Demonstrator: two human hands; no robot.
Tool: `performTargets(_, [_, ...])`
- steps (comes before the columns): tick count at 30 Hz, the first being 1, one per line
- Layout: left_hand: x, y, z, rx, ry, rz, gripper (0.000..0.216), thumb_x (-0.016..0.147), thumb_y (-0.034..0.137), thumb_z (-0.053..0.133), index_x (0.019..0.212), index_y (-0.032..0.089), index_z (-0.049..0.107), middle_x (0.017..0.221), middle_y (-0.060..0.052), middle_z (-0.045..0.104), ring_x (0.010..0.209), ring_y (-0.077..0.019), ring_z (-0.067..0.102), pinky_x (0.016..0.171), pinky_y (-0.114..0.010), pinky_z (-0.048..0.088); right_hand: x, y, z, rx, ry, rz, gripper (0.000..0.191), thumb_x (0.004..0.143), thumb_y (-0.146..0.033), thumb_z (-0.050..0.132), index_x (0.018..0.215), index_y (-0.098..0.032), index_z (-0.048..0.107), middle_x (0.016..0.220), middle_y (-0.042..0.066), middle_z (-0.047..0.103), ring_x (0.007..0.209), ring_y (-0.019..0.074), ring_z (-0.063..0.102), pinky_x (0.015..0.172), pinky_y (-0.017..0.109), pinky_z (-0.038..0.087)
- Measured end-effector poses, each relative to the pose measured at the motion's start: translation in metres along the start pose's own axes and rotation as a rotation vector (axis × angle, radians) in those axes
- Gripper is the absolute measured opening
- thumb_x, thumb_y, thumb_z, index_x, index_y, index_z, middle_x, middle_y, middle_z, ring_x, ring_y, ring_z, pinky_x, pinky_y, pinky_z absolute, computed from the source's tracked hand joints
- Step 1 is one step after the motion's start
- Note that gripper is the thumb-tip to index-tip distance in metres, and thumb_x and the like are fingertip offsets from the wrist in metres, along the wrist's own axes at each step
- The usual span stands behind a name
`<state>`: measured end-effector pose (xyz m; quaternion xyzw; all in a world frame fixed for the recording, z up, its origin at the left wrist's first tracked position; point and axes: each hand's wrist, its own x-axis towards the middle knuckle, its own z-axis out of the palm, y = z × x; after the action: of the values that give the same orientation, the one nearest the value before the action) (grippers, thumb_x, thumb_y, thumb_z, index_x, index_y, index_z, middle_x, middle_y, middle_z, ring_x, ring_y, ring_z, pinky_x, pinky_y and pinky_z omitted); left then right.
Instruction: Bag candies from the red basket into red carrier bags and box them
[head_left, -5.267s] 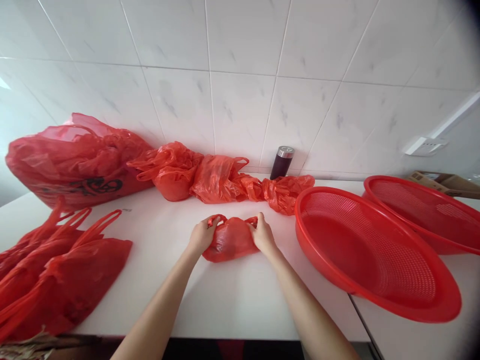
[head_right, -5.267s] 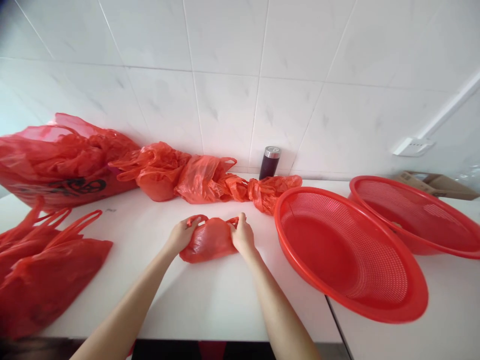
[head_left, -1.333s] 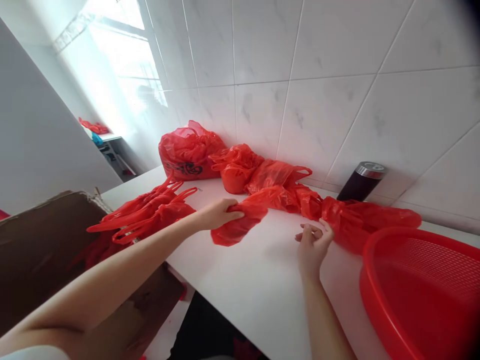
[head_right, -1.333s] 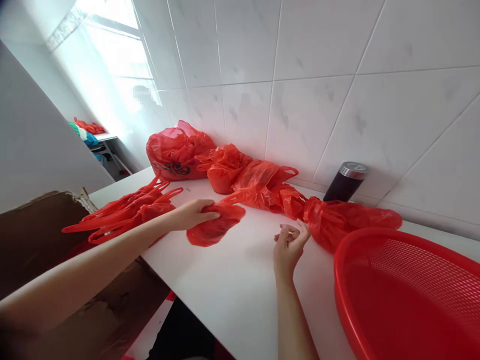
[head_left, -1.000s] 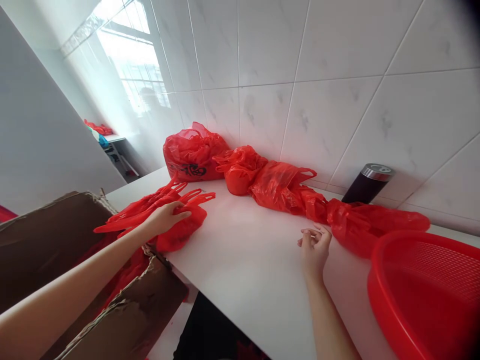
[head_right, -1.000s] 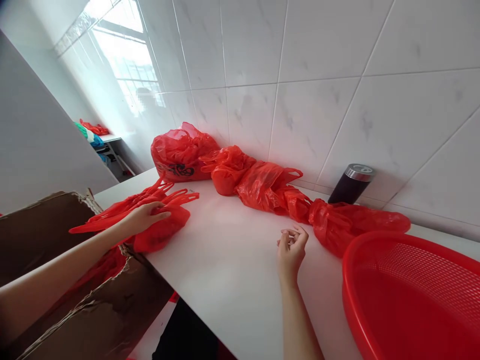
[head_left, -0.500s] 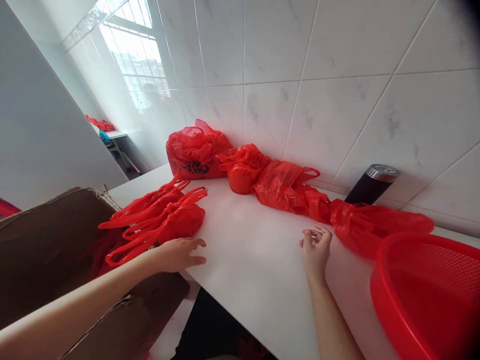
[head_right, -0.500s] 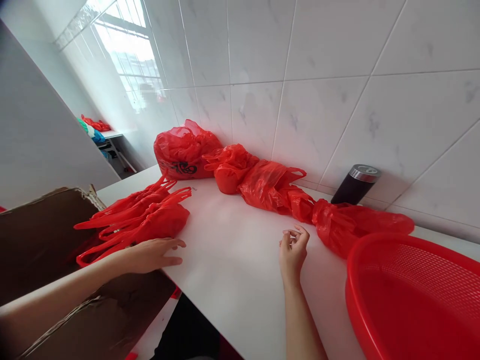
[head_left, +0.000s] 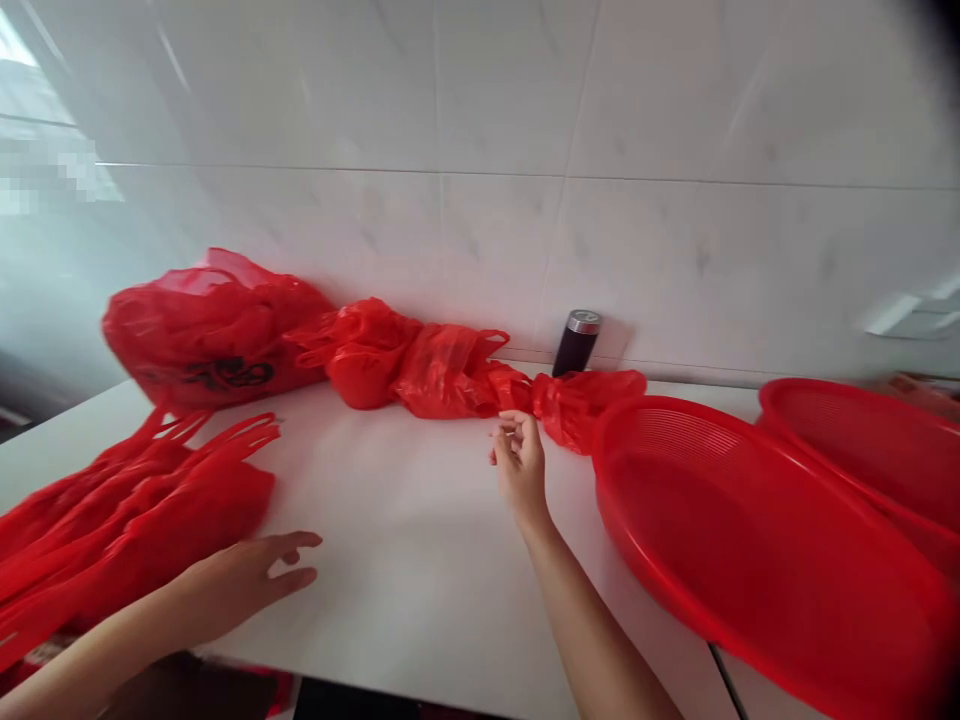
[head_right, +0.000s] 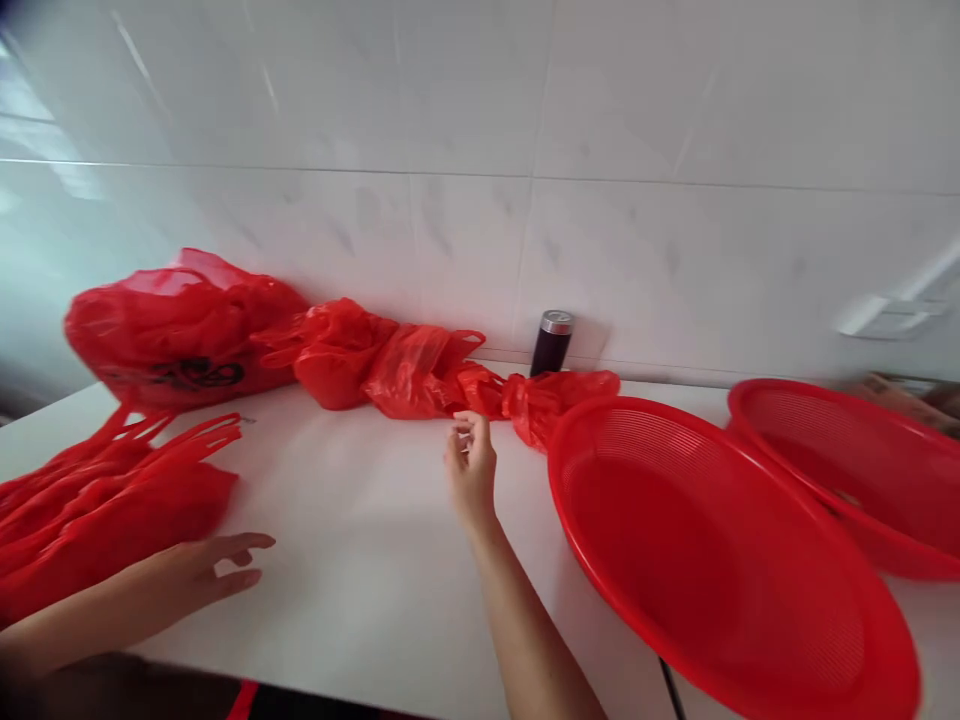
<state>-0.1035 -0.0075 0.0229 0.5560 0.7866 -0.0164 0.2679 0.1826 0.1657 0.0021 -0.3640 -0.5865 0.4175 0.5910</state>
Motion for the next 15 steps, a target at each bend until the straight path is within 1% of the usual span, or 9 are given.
performTargets(2, [0.010, 0.019, -0.002, -0.002, -0.040, 0.075, 0.053, 0.078, 0.063, 0.046, 0.121, 0.036, 0.062, 0.110, -0.001, 0.071, 0.092, -0.0254, 0.066, 0.084, -0.035, 0.046, 0.000, -0.038, -0.008, -0.056, -0.065, -0.114, 0.014, 0.091, -0.032, 0.048, 0.101, -0.023, 0.051, 0.087, 0.001, 0.058, 0.065, 0.0110, 0.055, 0.058, 0.024, 0.047])
performTargets(4, [0.024, 0.044, -0.005, 0.029, -0.072, 0.174, 0.056, 0.078, 0.063, 0.047, 0.122, 0.033, 0.062, 0.112, -0.005, 0.070, 0.097, -0.0284, 0.065, 0.086, -0.038, 0.046, 0.002, -0.079, -0.020, -0.168, -0.096, -0.288, 0.009, 0.092, -0.028, 0.049, 0.098, -0.024, 0.054, 0.083, 0.000, 0.059, 0.069, 0.0114, 0.056, 0.061, 0.024, 0.047])
performTargets(6, [0.042, 0.074, -0.008, 0.073, -0.098, 0.280, 0.056, 0.078, 0.062, 0.046, 0.122, 0.031, 0.062, 0.113, -0.007, 0.069, 0.101, -0.0301, 0.063, 0.088, -0.040, 0.045, 0.008, -0.119, -0.033, -0.293, -0.082, -0.463, 0.009, 0.092, -0.024, 0.049, 0.096, -0.024, 0.056, 0.081, -0.001, 0.060, 0.070, 0.0110, 0.056, 0.065, 0.024, 0.046])
performTargets(7, [0.052, 0.090, -0.010, 0.087, -0.113, 0.327, 0.056, 0.079, 0.062, 0.046, 0.122, 0.030, 0.062, 0.113, -0.008, 0.069, 0.103, -0.0306, 0.062, 0.089, -0.041, 0.044, 0.014, -0.137, -0.038, -0.346, -0.060, -0.526, 0.010, 0.092, -0.024, 0.048, 0.096, -0.023, 0.057, 0.081, -0.002, 0.060, 0.070, 0.0105, 0.057, 0.065, 0.024, 0.046])
performTargets(9, [0.071, 0.124, -0.011, 0.069, -0.128, 0.405, 0.056, 0.079, 0.062, 0.046, 0.121, 0.029, 0.062, 0.113, -0.008, 0.069, 0.104, -0.0314, 0.061, 0.089, -0.042, 0.043, 0.032, -0.164, -0.051, -0.442, -0.025, -0.600, 0.014, 0.093, -0.025, 0.047, 0.096, -0.022, 0.059, 0.081, -0.003, 0.060, 0.072, 0.0098, 0.058, 0.066, 0.023, 0.044])
performTargets(10, [0.079, 0.140, -0.011, 0.045, -0.133, 0.438, 0.055, 0.079, 0.062, 0.046, 0.120, 0.029, 0.063, 0.113, -0.008, 0.069, 0.104, -0.0316, 0.061, 0.089, -0.042, 0.043, 0.044, -0.172, -0.058, -0.499, -0.014, -0.612, 0.015, 0.092, -0.026, 0.047, 0.097, -0.022, 0.061, 0.081, -0.003, 0.060, 0.073, 0.0098, 0.059, 0.067, 0.024, 0.044])
performTargets(12, [0.088, 0.170, -0.005, 0.000, -0.126, 0.495, 0.053, 0.080, 0.062, 0.046, 0.119, 0.029, 0.062, 0.113, -0.008, 0.069, 0.103, -0.0305, 0.061, 0.088, -0.040, 0.043, 0.070, -0.175, -0.082, -0.643, -0.010, -0.591, 0.015, 0.090, -0.026, 0.050, 0.095, -0.021, 0.064, 0.080, -0.004, 0.060, 0.074, 0.0101, 0.058, 0.069, 0.025, 0.042])
performTargets(13, [0.089, 0.181, -0.001, -0.023, -0.124, 0.523, 0.052, 0.081, 0.061, 0.046, 0.120, 0.029, 0.061, 0.115, -0.007, 0.068, 0.102, -0.0291, 0.061, 0.088, -0.039, 0.043, 0.083, -0.171, -0.100, -0.724, -0.007, -0.551, 0.014, 0.088, -0.026, 0.054, 0.093, -0.020, 0.065, 0.079, -0.004, 0.061, 0.073, 0.0103, 0.057, 0.069, 0.025, 0.042])
performTargets(15, [0.086, 0.194, 0.011, -0.096, -0.157, 0.582, 0.051, 0.084, 0.060, 0.042, 0.122, 0.030, 0.059, 0.116, -0.005, 0.068, 0.099, -0.0257, 0.062, 0.085, -0.035, 0.045, 0.104, -0.155, -0.148, -0.852, 0.004, -0.423, 0.009, 0.080, -0.024, 0.063, 0.087, -0.019, 0.068, 0.078, -0.003, 0.064, 0.069, 0.0104, 0.055, 0.069, 0.026, 0.041])
